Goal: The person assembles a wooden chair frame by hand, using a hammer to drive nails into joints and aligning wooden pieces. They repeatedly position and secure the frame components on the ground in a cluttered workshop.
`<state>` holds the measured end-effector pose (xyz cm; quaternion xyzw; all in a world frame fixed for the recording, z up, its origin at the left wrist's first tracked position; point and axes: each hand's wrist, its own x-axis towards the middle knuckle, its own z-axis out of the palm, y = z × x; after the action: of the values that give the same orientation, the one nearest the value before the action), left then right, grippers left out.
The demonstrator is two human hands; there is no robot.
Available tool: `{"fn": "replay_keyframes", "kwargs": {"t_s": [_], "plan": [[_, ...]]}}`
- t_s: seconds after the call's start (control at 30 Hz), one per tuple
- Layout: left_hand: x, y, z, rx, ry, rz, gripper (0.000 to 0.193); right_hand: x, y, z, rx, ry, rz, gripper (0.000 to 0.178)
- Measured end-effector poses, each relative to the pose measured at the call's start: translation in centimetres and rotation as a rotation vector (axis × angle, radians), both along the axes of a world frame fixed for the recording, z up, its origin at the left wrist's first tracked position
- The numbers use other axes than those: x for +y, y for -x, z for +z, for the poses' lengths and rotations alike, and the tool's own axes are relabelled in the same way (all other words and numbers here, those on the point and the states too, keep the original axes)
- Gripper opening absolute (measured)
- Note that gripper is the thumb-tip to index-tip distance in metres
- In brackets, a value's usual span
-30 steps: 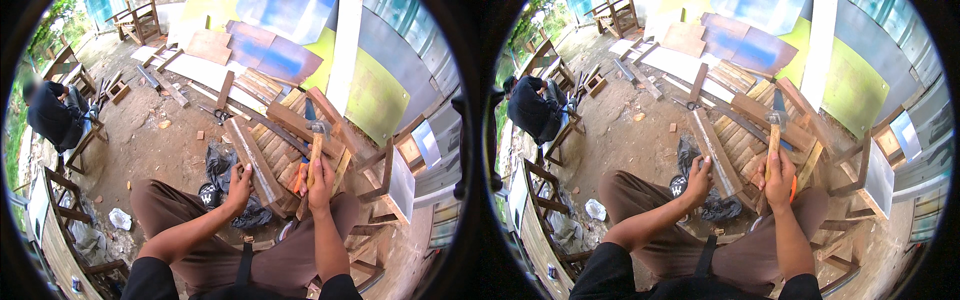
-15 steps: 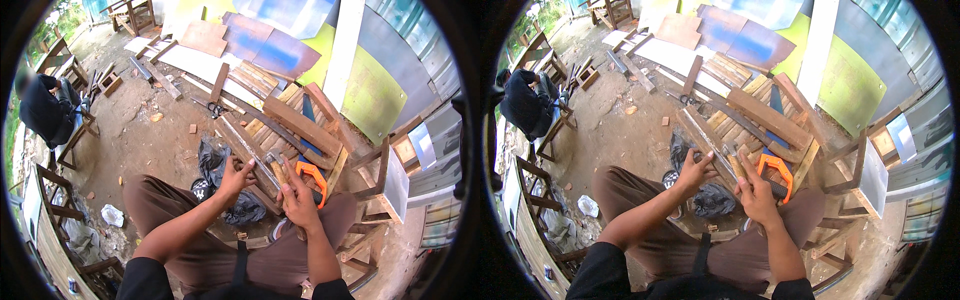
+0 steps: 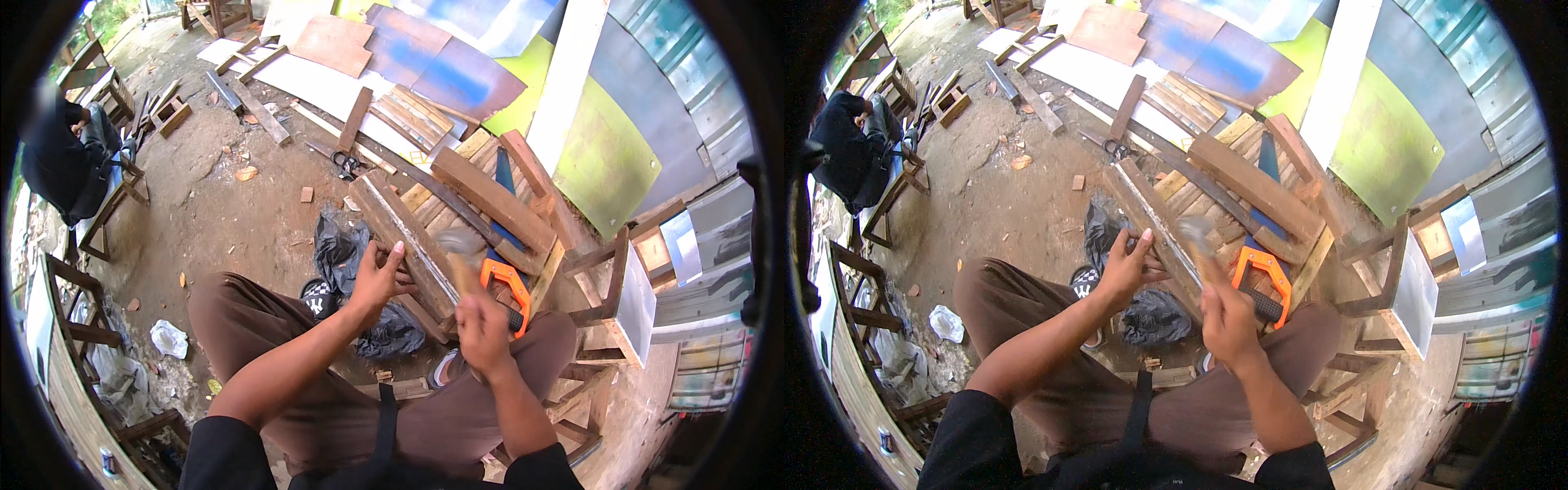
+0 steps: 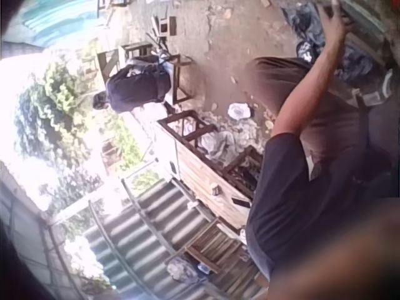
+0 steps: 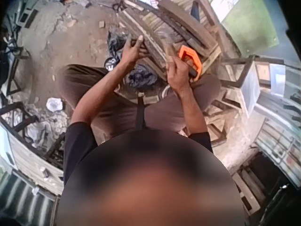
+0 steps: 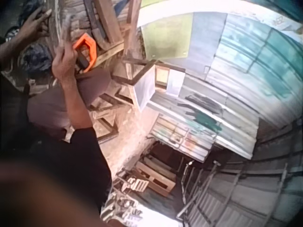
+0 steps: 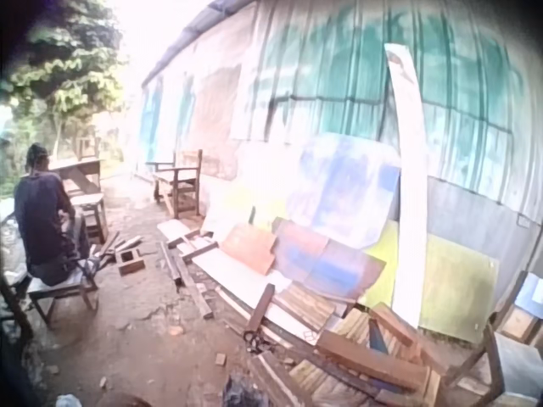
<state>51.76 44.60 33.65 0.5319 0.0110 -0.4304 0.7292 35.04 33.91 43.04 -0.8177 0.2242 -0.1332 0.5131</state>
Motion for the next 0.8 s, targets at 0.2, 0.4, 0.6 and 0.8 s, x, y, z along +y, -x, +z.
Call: {"fn": "replay_keyframes", "kwargs": {"t_s": [0.2,0.4,0.6,0.8], "plan": [[-0.2,-0.4,-0.2,0.000,0.021,-0.008,0.039,-0.2,-0.1,-0.2,-0.105,0.066,-0.023,0.047],[0.0,-0.2,-0.9,0.034,0.047,0.006,0.044,0.2,-0.7,-0.8,0.145,0.168,0.015,0.045],[0.0,-0.4,-1.1,0.059,0.056,-0.009,0.046,0.6,-0.2,-0.3,-0.190,0.096,-0.027,0.047],[0.5,-0.2,-1.9,0.200,0.083,-0.049,0.052,0.4,-0.6,-1.1,-0.058,0.267,0.096,0.045]]}}
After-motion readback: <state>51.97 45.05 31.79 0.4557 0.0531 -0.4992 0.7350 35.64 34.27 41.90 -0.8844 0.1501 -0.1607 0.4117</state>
